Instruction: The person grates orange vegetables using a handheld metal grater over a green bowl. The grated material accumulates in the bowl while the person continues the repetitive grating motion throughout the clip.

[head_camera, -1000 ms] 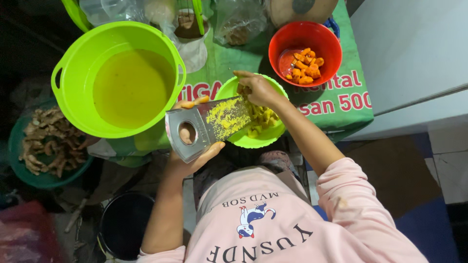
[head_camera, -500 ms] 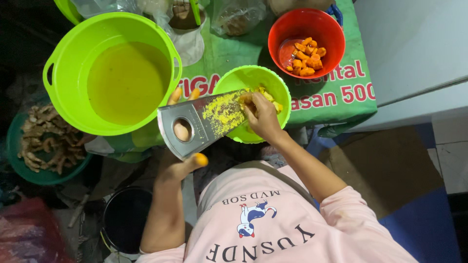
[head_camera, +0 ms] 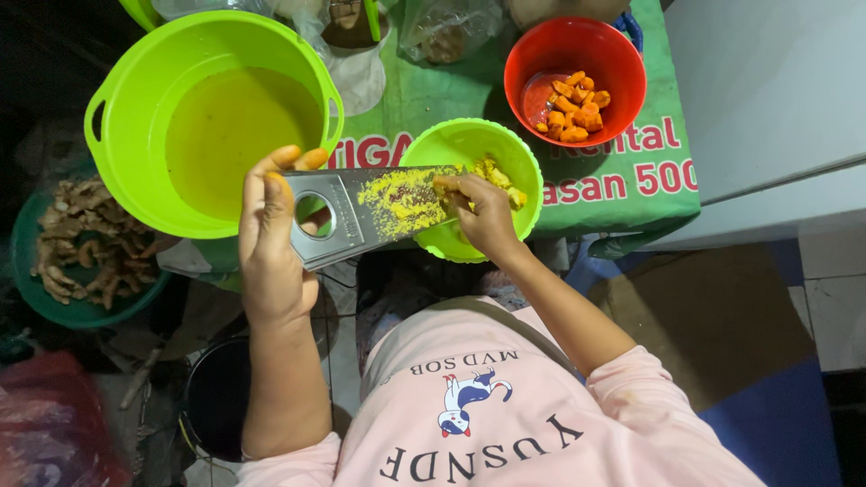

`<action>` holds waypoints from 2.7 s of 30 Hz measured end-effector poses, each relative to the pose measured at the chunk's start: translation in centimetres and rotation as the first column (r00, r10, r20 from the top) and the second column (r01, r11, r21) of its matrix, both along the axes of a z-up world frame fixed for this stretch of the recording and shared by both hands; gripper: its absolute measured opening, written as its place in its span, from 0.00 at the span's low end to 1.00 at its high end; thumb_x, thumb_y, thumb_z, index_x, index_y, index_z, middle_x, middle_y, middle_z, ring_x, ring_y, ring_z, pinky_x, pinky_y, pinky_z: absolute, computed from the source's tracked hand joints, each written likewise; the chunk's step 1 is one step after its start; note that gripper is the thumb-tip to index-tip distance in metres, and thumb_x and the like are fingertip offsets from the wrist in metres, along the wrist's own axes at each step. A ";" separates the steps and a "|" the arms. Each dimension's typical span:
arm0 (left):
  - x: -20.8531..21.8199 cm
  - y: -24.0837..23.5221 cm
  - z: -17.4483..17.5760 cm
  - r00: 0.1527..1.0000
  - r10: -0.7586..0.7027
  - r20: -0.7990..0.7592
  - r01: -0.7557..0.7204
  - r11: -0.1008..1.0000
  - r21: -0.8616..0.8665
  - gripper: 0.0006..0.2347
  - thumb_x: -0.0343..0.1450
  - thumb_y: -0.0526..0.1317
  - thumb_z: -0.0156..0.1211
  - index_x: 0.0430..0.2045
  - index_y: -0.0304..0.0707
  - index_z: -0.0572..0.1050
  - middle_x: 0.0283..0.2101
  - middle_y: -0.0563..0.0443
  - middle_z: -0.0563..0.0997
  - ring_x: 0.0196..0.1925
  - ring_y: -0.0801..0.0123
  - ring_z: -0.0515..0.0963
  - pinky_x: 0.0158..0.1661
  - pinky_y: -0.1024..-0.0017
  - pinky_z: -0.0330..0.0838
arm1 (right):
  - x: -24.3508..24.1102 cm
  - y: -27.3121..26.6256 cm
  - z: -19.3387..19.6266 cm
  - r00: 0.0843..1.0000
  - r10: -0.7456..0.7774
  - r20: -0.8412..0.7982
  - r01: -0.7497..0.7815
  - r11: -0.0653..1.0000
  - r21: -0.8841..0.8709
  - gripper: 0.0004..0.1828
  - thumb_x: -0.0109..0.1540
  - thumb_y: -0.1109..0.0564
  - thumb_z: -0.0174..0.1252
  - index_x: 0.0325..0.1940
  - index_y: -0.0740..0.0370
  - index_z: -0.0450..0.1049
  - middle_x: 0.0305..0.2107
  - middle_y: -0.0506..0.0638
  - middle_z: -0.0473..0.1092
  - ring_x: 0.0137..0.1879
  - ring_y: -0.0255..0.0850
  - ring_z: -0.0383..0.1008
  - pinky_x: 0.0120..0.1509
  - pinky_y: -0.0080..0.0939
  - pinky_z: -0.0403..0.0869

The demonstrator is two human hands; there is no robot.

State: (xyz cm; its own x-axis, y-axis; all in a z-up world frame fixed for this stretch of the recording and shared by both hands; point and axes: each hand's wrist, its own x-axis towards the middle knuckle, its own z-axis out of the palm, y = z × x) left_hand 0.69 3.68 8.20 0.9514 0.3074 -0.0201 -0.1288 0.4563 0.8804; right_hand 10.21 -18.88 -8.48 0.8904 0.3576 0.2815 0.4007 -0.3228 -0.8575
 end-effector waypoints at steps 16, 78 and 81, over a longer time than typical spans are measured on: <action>2.3 -0.9 -1.5 0.981 0.192 0.040 -0.196 0.974 0.116 0.13 0.82 0.46 0.44 0.47 0.34 0.70 0.45 0.44 0.79 0.44 0.70 0.74 0.47 0.74 0.68 | 0.0 0.5 0.1 0.995 -0.029 0.097 0.033 0.999 -0.038 0.16 0.56 0.75 0.55 0.43 0.65 0.79 0.35 0.56 0.76 0.40 0.48 0.78 0.43 0.41 0.74; 2.9 0.4 -2.6 0.999 0.025 0.035 -0.016 0.972 -0.235 0.17 0.80 0.48 0.48 0.52 0.31 0.71 0.52 0.46 0.75 0.53 0.69 0.74 0.55 0.72 0.69 | 1.6 -1.3 -3.4 0.992 -0.113 0.050 0.120 0.977 -0.178 0.10 0.59 0.72 0.59 0.42 0.67 0.80 0.27 0.55 0.71 0.28 0.43 0.69 0.34 0.39 0.66; 3.5 0.5 -2.3 0.996 0.080 0.039 -0.064 0.948 -0.313 0.19 0.81 0.51 0.48 0.48 0.30 0.73 0.48 0.45 0.76 0.48 0.67 0.75 0.47 0.71 0.73 | 2.1 -0.7 -3.2 0.993 -0.111 0.031 0.115 0.983 -0.142 0.09 0.60 0.72 0.58 0.42 0.67 0.78 0.30 0.56 0.73 0.32 0.44 0.72 0.38 0.39 0.70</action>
State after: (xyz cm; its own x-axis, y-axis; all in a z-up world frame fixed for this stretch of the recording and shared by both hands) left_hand 4.16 4.20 5.86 0.9293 0.3609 -0.0785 -0.2115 0.6944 0.6878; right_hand 12.26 -19.58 -11.64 0.9213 0.2933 0.2554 0.3737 -0.4861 -0.7900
